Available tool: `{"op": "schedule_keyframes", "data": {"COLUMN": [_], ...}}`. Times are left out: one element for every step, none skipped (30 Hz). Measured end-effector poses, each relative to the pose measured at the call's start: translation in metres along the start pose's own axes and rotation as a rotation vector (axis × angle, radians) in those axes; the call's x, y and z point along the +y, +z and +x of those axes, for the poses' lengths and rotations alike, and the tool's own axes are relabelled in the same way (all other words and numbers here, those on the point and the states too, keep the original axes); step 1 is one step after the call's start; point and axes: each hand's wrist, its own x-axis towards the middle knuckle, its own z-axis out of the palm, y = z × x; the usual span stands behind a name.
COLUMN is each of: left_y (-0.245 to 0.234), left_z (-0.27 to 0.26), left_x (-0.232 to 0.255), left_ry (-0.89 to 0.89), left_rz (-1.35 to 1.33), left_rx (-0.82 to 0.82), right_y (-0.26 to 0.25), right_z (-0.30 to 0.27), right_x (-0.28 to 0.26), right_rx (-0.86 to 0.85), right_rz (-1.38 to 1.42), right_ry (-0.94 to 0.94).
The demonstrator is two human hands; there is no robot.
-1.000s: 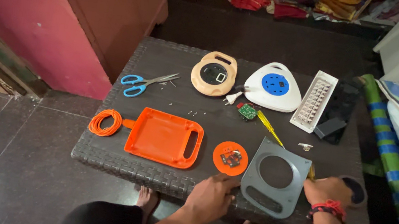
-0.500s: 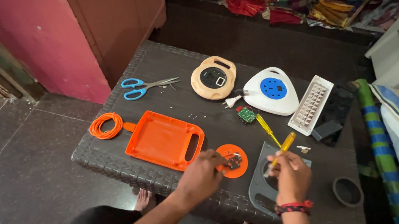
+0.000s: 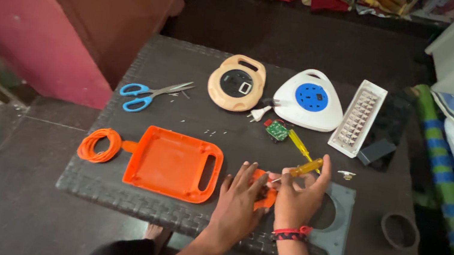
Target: The person disassembles an orange plastic power strip using a screwdriver, removes the internal components, and then unscrews the socket module. The person then handles an orange power cord, untangling it on the table.
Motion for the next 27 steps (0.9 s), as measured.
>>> {"op": "schedule_keyframes", "data": {"left_y": [0.004, 0.007, 0.01, 0.012, 0.014, 0.015, 0.014, 0.014, 0.013, 0.012, 0.011, 0.01, 0.008, 0.007, 0.006, 0.006, 0.007, 0.006, 0.004, 0.003, 0.002, 0.001, 0.0, 0.001, 0.002, 0.001, 0.001], "left_z": [0.004, 0.006, 0.007, 0.008, 0.009, 0.011, 0.011, 0.01, 0.008, 0.007, 0.004, 0.002, 0.001, -0.003, -0.006, -0.009, -0.01, -0.012, -0.016, -0.018, -0.02, -0.022, -0.024, -0.025, -0.027, -0.028, -0.029], "left_x": [-0.001, -0.002, -0.003, -0.004, -0.004, -0.004, -0.006, -0.007, -0.008, -0.009, -0.01, -0.01, -0.012, -0.013, -0.013, -0.012, -0.011, -0.01, -0.009, -0.008, -0.007, -0.007, -0.008, -0.008, -0.009, -0.011, -0.013], "left_ry": [-0.019, -0.042, -0.066, -0.068, -0.07, -0.066, -0.071, -0.075, -0.079, -0.096, -0.112, -0.13, -0.065, -0.003, 0.059, 0.067, 0.075, 0.084, 0.096, 0.113, 0.131, 0.124, 0.118, 0.11, 0.108, 0.104, 0.099], "left_rz": [0.018, 0.039, 0.059, 0.054, 0.048, 0.044, 0.024, 0.003, -0.019, -0.055, -0.091, -0.126, -0.13, -0.134, -0.138, -0.124, -0.109, -0.093, -0.098, -0.105, -0.113, -0.116, -0.119, -0.121, -0.124, -0.121, -0.118], "left_rx": [-0.011, -0.021, -0.03, -0.022, -0.014, -0.002, 0.013, 0.026, 0.039, 0.029, 0.02, 0.01, 0.05, 0.085, 0.121, 0.142, 0.162, 0.188, 0.2, 0.213, 0.227, 0.21, 0.194, 0.177, 0.166, 0.158, 0.149], "right_y": [0.002, 0.004, 0.003, 0.003, 0.003, 0.002, 0.0, -0.003, -0.004, -0.004, -0.004, -0.004, -0.004, -0.005, -0.007, -0.009, -0.011, -0.01, -0.01, -0.011, -0.01, -0.01, -0.011, -0.012, -0.012, -0.011, -0.011], "right_z": [0.002, 0.004, 0.008, 0.012, 0.014, 0.016, 0.016, 0.017, 0.018, 0.018, 0.018, 0.017, 0.017, 0.015, 0.014, 0.012, 0.011, 0.01, 0.009, 0.009, 0.009, 0.007, 0.007, 0.006, 0.006, 0.005, 0.004], "right_x": [0.0, -0.001, -0.002, -0.002, -0.002, -0.002, -0.002, -0.002, -0.002, -0.002, -0.003, -0.005, -0.007, -0.01, -0.014, -0.017, -0.02, -0.022, -0.022, -0.023, -0.021, -0.019, -0.017, -0.015, -0.012, -0.01, -0.008], "right_rx": [0.023, 0.041, 0.06, 0.073, 0.085, 0.078, 0.07, 0.065, 0.047, 0.028, 0.009, 0.023, 0.037, 0.053, 0.065, 0.075, 0.083, 0.059, 0.035, 0.014, -0.031, -0.072, -0.113, -0.124, -0.135, -0.151, -0.153], "right_rz": [0.006, 0.013, 0.012, 0.014, 0.016, -0.004, -0.025, -0.046, -0.046, -0.046, -0.045, -0.077, -0.11, -0.144, -0.225, -0.307, -0.389, -0.41, -0.431, -0.453, -0.434, -0.419, -0.404, -0.422, -0.441, -0.454, -0.476], "right_ry": [0.012, 0.027, 0.033, 0.042, 0.05, 0.047, 0.043, 0.039, -0.003, -0.043, -0.084, -0.11, -0.137, -0.16, -0.194, -0.226, -0.259, -0.273, -0.287, -0.307, -0.339, -0.368, -0.397, -0.399, -0.401, -0.401, -0.445]}}
